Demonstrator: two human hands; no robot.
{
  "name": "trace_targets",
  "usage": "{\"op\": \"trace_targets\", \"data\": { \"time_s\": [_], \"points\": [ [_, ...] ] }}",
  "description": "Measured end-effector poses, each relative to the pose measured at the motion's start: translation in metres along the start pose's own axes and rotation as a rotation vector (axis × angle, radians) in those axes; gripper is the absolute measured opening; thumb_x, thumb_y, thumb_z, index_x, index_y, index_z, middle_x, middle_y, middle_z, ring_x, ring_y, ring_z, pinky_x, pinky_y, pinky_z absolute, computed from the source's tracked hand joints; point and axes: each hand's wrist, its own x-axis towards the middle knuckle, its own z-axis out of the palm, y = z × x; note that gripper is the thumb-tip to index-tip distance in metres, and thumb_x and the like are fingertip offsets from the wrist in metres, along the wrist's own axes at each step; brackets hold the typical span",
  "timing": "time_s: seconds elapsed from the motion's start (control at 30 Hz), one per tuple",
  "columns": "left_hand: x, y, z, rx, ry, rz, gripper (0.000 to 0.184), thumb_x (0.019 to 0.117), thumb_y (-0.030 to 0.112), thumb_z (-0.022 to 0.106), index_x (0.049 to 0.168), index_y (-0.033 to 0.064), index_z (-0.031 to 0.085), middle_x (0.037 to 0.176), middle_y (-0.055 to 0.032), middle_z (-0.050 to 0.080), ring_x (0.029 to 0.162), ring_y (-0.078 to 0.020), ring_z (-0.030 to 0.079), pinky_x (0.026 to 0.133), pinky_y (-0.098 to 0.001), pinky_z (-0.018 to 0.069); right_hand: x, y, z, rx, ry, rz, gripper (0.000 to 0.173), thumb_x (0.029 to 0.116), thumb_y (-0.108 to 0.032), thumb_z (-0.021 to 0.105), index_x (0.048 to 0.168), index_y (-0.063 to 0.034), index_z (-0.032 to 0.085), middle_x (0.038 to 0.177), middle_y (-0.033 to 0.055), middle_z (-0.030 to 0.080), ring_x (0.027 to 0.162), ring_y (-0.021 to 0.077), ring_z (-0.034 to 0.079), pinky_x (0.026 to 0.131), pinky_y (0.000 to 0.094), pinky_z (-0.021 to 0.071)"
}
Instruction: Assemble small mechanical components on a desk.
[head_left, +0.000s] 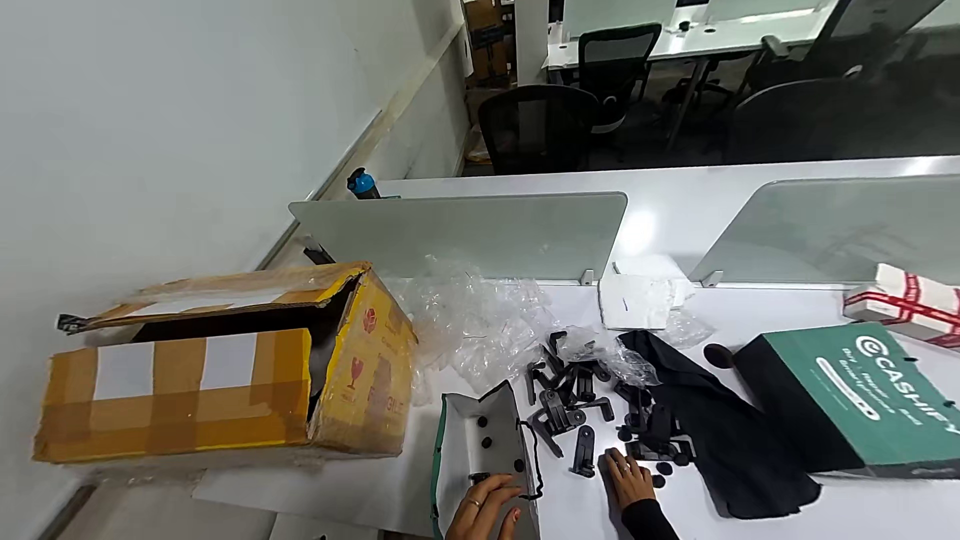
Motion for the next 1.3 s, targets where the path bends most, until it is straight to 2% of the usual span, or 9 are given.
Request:
{"op": "trace_targets", "data": {
  "time_s": [0.13,0.3,0.37,0.47,0.6,0.73,0.93,1.1,1.3],
  "points": [
    [-0.005,0.009,0.007,0.041,0.032,-0.025,0.021,0.0945,0.01,0.062,0.106,-0.0025,0.076,0.117,-0.0205,0.072,0.111,-0.0271,0.07,0.1,-0.0309,0.0526,-0.022,0.025,0.008,-0.043,0.304,-0.188,0.039,0.0851,-0.011,0.071,0.123,-0.0027,0.074,0.131,0.0259,0.066,0.118,0.0569,0.061,0.089,0.0785,0.0421],
    [-0.013,0.022,0.034,0.08,0.132,-0.046,0.021,0.0966,0.012,0.06,0.104,-0.0003,0.076,0.115,-0.019,0.073,0.109,-0.0234,0.069,0.099,-0.0271,0.0523,-0.03,0.058,0.017,-0.103,0.42,-0.329,0.036,0.0915,-0.032,0.06,0.117,-0.0151,0.078,0.127,0.0181,0.07,0.115,0.0505,0.065,0.087,0.0737,0.0443],
    [-0.018,0.027,0.043,0.105,0.178,-0.046,0.02,0.0972,0.013,0.059,0.103,0.0017,0.076,0.113,-0.0172,0.073,0.108,-0.0201,0.069,0.097,-0.0239,0.052,-0.033,0.065,0.016,-0.081,0.438,-0.359,0.038,0.0921,-0.036,0.059,0.118,-0.0148,0.078,0.123,0.0213,0.071,0.111,0.0516,0.065,0.088,0.0738,0.0435],
    [-0.026,0.035,0.05,0.135,0.188,-0.046,0.02,0.0981,0.014,0.059,0.104,0.0027,0.076,0.113,-0.0168,0.073,0.107,-0.021,0.07,0.097,-0.0254,0.0519,-0.039,0.073,0.009,-0.041,0.501,-0.278,0.055,0.0893,-0.05,0.059,0.118,-0.0053,0.075,0.117,0.031,0.069,0.107,0.0575,0.064,0.089,0.0776,0.0403],
    [-0.027,0.038,0.049,0.168,0.187,-0.042,0.021,0.0984,0.014,0.059,0.103,0.0025,0.076,0.112,-0.0163,0.074,0.107,-0.0215,0.07,0.097,-0.0258,0.0522,-0.039,0.09,0.009,-0.031,0.523,-0.121,0.088,0.0799,-0.073,0.054,0.125,0.0008,0.07,0.126,0.0378,0.062,0.117,0.064,0.056,0.098,0.0805,0.0325],
    [-0.021,0.033,0.051,0.192,0.187,-0.018,0.021,0.0984,0.014,0.058,0.102,0.0035,0.075,0.111,-0.0157,0.074,0.104,-0.0202,0.07,0.095,-0.0239,0.0521,-0.033,0.092,0.021,0.02,0.522,-0.154,0.092,0.0781,-0.075,0.052,0.125,0.0031,0.069,0.13,0.0371,0.06,0.117,0.0615,0.057,0.096,0.075,0.0396],
    [-0.027,0.037,0.053,0.178,0.21,-0.037,0.02,0.0997,0.013,0.059,0.101,0.0026,0.075,0.111,-0.0163,0.073,0.105,-0.0194,0.069,0.096,-0.0238,0.0523,-0.031,0.068,0.019,0.09,0.427,-0.279,0.067,0.0846,-0.052,0.064,0.123,0.0028,0.07,0.125,0.0359,0.063,0.107,0.0567,0.064,0.085,0.0728,0.0462],
    [-0.041,0.038,0.051,0.195,0.244,-0.062,0.019,0.0988,0.01,0.058,0.099,0.002,0.075,0.108,-0.0157,0.074,0.106,-0.0175,0.069,0.098,-0.0202,0.0492,-0.014,0.057,0.019,0.005,0.462,-0.454,0.062,0.0897,-0.06,0.054,0.123,-0.0112,0.074,0.124,0.0233,0.069,0.107,0.0462,0.067,0.084,0.0656,0.0464],
    [-0.049,0.036,0.051,0.185,0.278,-0.053,0.019,0.1005,0.012,0.057,0.1,0.0045,0.075,0.109,-0.0129,0.073,0.107,-0.0137,0.067,0.098,-0.0181,0.0487,0.015,0.034,0.01,0.039,0.247,-0.657,0.053,0.0891,-0.046,0.059,0.136,-0.0243,0.068,0.142,0.0188,0.061,0.126,0.056,0.056,0.09,0.0785,0.0404]
  ]
}}
